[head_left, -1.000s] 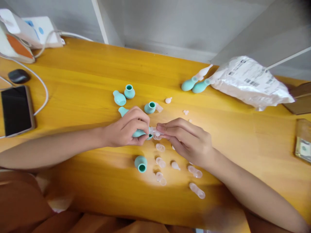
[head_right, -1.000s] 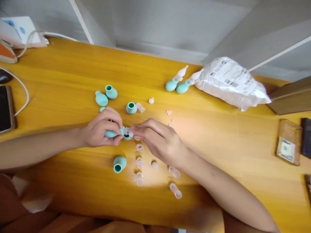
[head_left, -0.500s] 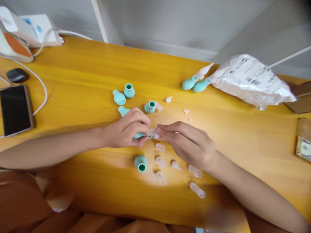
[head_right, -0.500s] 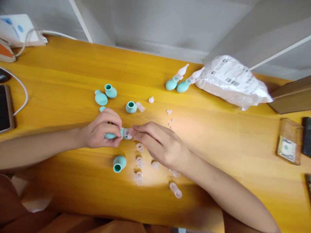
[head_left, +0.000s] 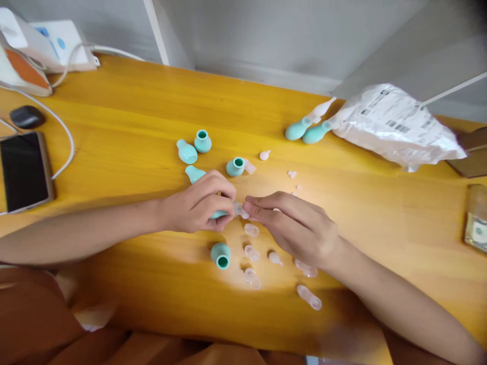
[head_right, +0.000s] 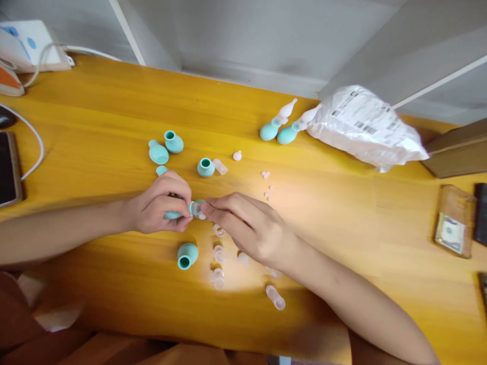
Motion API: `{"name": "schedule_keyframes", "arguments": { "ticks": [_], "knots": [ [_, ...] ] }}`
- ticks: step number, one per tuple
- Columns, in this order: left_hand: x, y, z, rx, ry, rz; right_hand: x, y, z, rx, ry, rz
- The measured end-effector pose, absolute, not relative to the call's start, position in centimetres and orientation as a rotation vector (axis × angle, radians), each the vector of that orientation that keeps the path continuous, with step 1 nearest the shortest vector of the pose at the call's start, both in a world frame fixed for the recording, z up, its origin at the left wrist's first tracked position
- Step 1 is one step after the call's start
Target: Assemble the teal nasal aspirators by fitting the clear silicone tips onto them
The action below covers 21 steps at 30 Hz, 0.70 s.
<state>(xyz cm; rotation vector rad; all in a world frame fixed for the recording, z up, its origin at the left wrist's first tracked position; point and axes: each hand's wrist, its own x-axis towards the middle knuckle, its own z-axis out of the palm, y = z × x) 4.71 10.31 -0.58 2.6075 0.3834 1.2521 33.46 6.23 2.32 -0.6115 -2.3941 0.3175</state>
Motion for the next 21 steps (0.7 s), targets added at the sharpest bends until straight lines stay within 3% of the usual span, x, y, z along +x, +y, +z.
{"name": "schedule_keyframes", "arguments": {
  "ticks": [11, 18, 21],
  "knots": [
    [4.7, 10.3, -0.6, 2.544, 0.38, 1.203, 33.3, 6.5, 2.6, -0.576, -2.377, 0.414],
    [5.0, 10.3, -1.5, 2.514, 0.462, 1.433, 32.7, 7.7, 4.2, -0.806, -1.954, 0.818],
    [4.9, 10.3, -1.6, 2.509, 0.546, 1.492, 33.8, 8.5, 5.3, -0.902, -1.747, 0.831]
  ]
}}
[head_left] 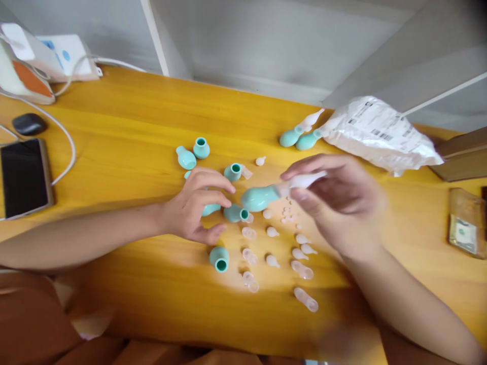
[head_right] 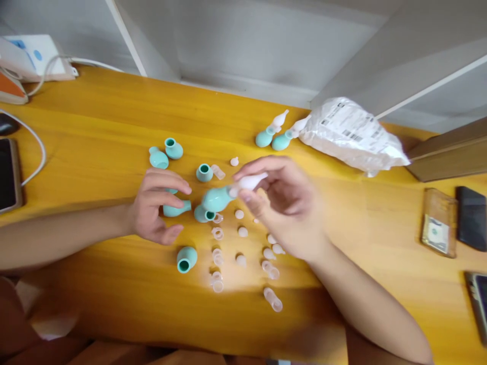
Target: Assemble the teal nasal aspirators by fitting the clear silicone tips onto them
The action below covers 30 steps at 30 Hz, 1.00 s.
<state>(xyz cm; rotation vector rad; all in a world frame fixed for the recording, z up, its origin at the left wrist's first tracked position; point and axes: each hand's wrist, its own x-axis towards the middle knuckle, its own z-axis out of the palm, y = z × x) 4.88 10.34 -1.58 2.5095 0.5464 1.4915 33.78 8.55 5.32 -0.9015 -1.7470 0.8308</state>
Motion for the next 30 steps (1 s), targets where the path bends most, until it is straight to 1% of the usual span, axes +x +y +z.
{"name": "schedule_keyframes", "arguments": {
  "ticks": [3, 7, 9, 14, 17, 21, 30],
  "knots": [
    [4.7, 10.4, -1.6, 2.487, 0.565, 1.47, 36.4, 10.2, 6.7, -0.985, -1.599, 0.656],
    [4.7, 10.6, -1.6, 2.502, 0.521, 1.367, 41.6, 13.6, 7.6, -1.061, -1.551, 0.422],
    [4.9, 10.6, -1.6, 2.533, 0.463, 1.318, 44.2, 15.2, 7.3, -1.133, -1.557, 0.318],
    [5.0, 10.6, -1.7, 2.627, 0.401, 1.22, 47.9, 17.9, 4.6, -1.519, -1.594, 0.183],
    [5.0, 10.6, -1.7, 2.732, 0.404, 1.127, 48.1, 18.9, 2.9, -1.611, -1.585, 0.144],
    [5.0, 10.6, -1.5, 2.805, 0.393, 1.089, 47.7, 19.6, 1.3, -1.578, -1.562, 0.164],
    [5.2, 10.5, -1.3, 2.852, 0.467, 1.064, 47.1, 19.3, 0.9, -1.551, -1.616, 0.2]
  ]
}}
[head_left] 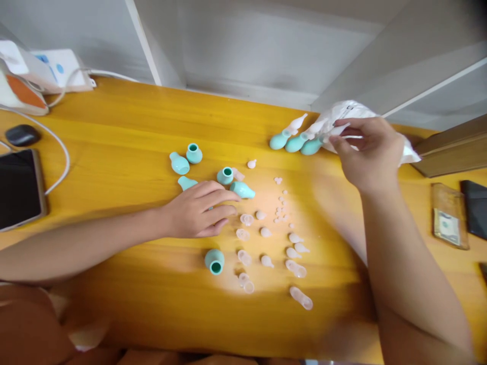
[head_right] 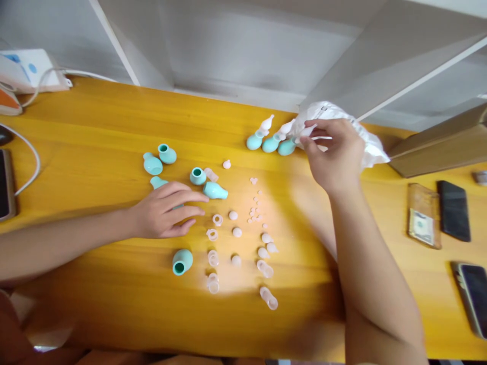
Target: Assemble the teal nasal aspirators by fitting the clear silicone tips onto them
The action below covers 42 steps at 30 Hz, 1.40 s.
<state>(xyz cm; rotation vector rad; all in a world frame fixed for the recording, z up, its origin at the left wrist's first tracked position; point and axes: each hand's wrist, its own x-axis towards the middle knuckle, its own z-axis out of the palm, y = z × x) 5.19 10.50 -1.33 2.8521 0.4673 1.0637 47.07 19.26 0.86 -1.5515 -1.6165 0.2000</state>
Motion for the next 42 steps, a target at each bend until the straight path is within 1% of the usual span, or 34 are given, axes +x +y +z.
{"name": "schedule_keyframes", "arguments": {
  "ticks": [18, 24, 28, 34, 39, 42],
  "knots": [
    [5.1, 10.4, -1.5, 2.828, 0.483, 1.034, 46.9, 19.2, 1.1, -1.608, -1.606, 0.241],
    [5.2, 10.4, -1.3, 2.86, 0.505, 1.03, 47.0, 18.9, 1.6, -1.548, -1.634, 0.25],
    [5.2, 10.3, -1.2, 2.896, 0.511, 1.043, 47.0, 18.4, 2.0, -1.385, -1.676, 0.127],
    [5.2, 10.1, -1.5, 2.98, 0.57, 0.957, 47.0, 17.9, 3.2, -1.213, -1.749, -0.254],
    [5.3, 10.0, -1.6, 2.963, 0.58, 0.946, 46.0, 17.3, 4.3, -1.06, -1.794, -0.396],
    [5.4, 10.0, -1.5, 2.967, 0.588, 0.95, 44.4, 16.2, 5.2, -1.048, -1.818, -0.432]
  ]
}}
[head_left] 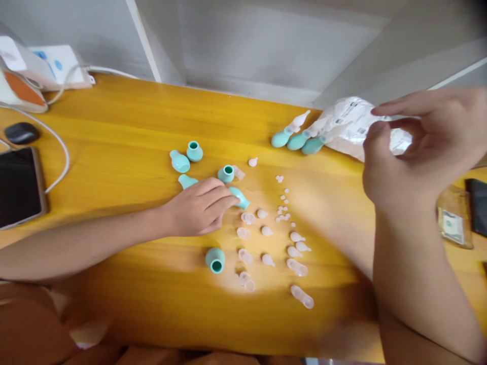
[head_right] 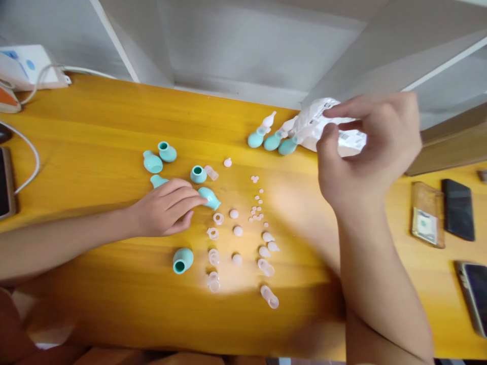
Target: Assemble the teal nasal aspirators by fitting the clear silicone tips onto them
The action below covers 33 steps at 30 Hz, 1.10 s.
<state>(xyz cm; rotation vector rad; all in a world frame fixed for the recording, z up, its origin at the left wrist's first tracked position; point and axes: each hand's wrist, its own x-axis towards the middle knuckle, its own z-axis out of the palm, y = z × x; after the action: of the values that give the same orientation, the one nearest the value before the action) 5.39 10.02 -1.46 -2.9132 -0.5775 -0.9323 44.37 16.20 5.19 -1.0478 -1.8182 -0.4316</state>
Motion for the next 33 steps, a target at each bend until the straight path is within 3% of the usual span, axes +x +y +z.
{"name": "schedule_keyframes", "arguments": {
  "ticks": [6, 13, 25, 33],
  "knots": [
    [5.5, 10.0, -1.4, -2.882, -0.583, -0.881, 40.6, 13.8, 6.3, -1.099, -1.982, -0.215],
    [5.5, 9.8, -1.2, -2.849, -0.729, -0.784, 38.0, 13.8, 2.4, -0.984, -2.336, 0.224],
    [5.3, 10.1, -1.1, -2.844, -0.862, -0.879, 37.1, 14.1, -0.6, -1.001, -2.483, 0.331],
    [5.3, 10.1, -1.4, -2.858, -0.897, -0.969, 36.7, 13.9, -0.1, -0.982, -2.363, 0.39]
  ]
}}
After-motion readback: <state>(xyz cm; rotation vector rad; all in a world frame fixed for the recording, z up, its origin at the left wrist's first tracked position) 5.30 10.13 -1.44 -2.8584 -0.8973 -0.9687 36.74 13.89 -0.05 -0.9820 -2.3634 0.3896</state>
